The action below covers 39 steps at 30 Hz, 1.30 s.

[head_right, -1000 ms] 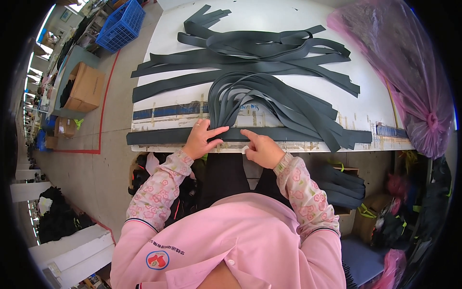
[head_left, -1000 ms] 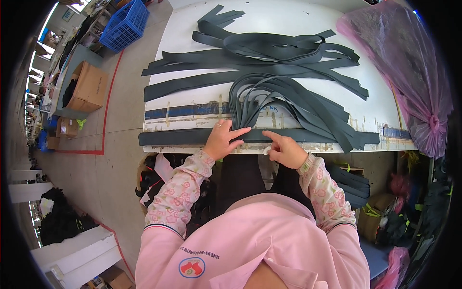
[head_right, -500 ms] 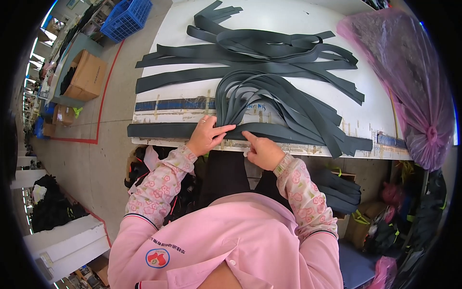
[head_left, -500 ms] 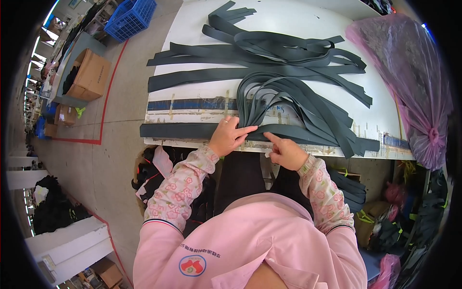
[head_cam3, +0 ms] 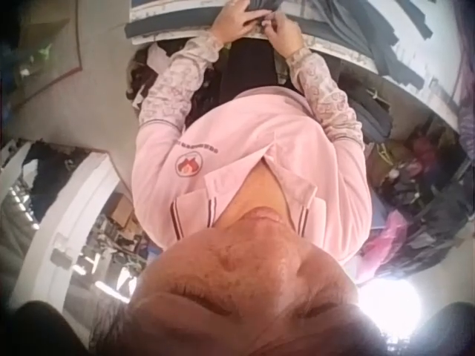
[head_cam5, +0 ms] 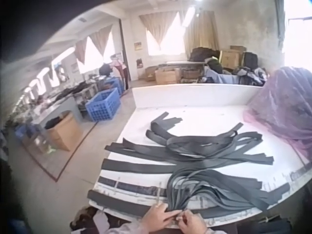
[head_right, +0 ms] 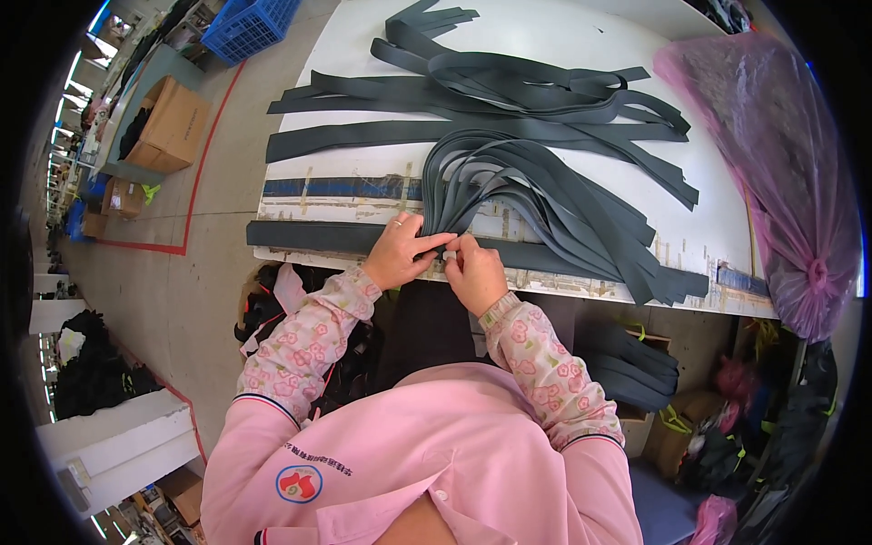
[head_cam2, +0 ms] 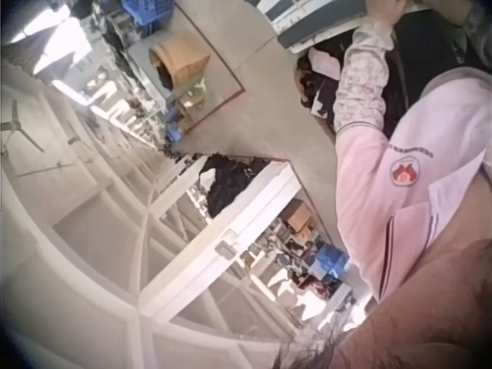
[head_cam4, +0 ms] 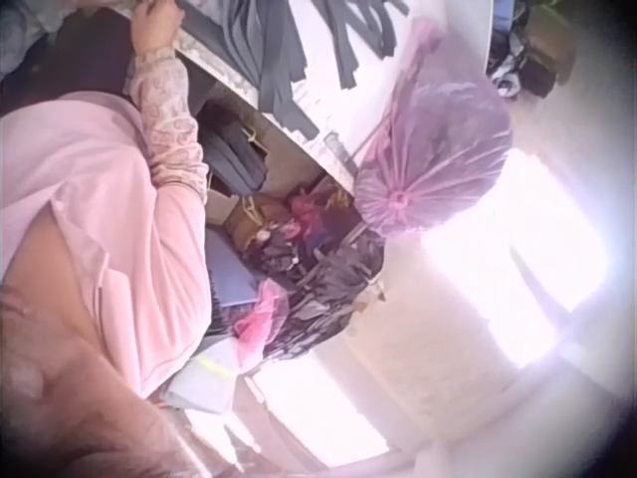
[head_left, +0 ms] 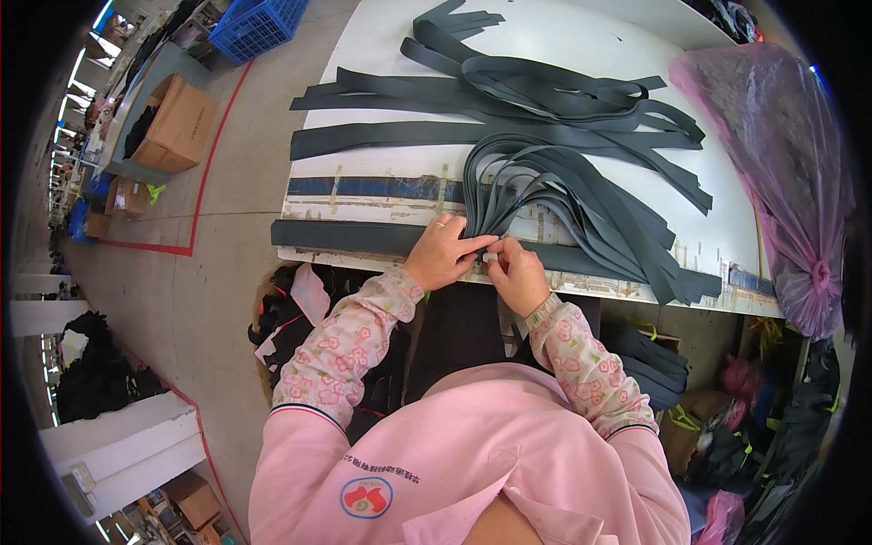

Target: Organizing and counting black fabric straps at a factory workstation.

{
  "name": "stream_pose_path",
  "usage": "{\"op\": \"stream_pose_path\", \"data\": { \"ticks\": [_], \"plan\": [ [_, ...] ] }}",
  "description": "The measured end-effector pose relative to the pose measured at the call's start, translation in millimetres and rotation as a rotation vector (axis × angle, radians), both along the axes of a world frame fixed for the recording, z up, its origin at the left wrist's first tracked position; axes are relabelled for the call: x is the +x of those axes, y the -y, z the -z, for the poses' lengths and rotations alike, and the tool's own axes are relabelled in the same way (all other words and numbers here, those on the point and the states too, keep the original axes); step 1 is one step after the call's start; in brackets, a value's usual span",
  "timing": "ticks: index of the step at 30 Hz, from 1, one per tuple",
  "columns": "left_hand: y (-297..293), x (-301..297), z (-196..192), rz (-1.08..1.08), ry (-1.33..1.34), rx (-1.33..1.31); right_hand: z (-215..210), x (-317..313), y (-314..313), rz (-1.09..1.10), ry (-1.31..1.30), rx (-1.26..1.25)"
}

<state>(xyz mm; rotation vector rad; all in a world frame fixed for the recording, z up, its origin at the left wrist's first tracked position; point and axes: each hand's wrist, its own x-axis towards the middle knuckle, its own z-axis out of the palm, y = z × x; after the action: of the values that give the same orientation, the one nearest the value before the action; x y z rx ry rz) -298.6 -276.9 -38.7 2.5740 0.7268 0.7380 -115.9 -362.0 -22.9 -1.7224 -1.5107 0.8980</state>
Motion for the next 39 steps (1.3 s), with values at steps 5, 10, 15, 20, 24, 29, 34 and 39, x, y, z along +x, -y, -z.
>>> {"op": "stream_pose_path", "data": {
  "ticks": [5, 10, 15, 20, 24, 29, 34, 39],
  "plan": [
    [0.6, -2.0, -0.1, -0.01, -0.011, 0.01, 8.4, -4.1, -0.6, -0.002, 0.021, 0.022],
    [0.3, -1.1, -0.8, -0.011, -0.014, 0.012, 11.6, -9.6, 0.1, -0.007, 0.079, 0.051],
    [1.9, -0.8, -1.0, -0.018, -0.015, 0.011, 11.6, -14.2, 1.6, -0.007, 0.185, 0.112],
    [3.2, -0.9, -2.2, -0.006, -0.03, 0.009, 2.7, -0.4, 4.3, -0.034, 0.075, 0.02],
    [4.1, -0.6, -3.0, 0.008, -0.039, -0.003, 5.2, 67.7, 25.5, 0.129, -0.171, -0.068],
    [2.9, 0.7, -14.2, -0.013, -0.116, -0.007, -7.8, 154.6, 58.8, 0.289, -0.11, -0.016],
    [2.0, -3.4, -8.8, -0.019, -0.118, -0.012, -11.2, 155.2, 66.5, 0.213, 0.077, 0.02],
    [7.1, -0.6, -8.2, -0.006, -0.137, -0.058, -16.3, 151.3, 70.3, 0.204, 0.133, 0.023]
  ]
}}
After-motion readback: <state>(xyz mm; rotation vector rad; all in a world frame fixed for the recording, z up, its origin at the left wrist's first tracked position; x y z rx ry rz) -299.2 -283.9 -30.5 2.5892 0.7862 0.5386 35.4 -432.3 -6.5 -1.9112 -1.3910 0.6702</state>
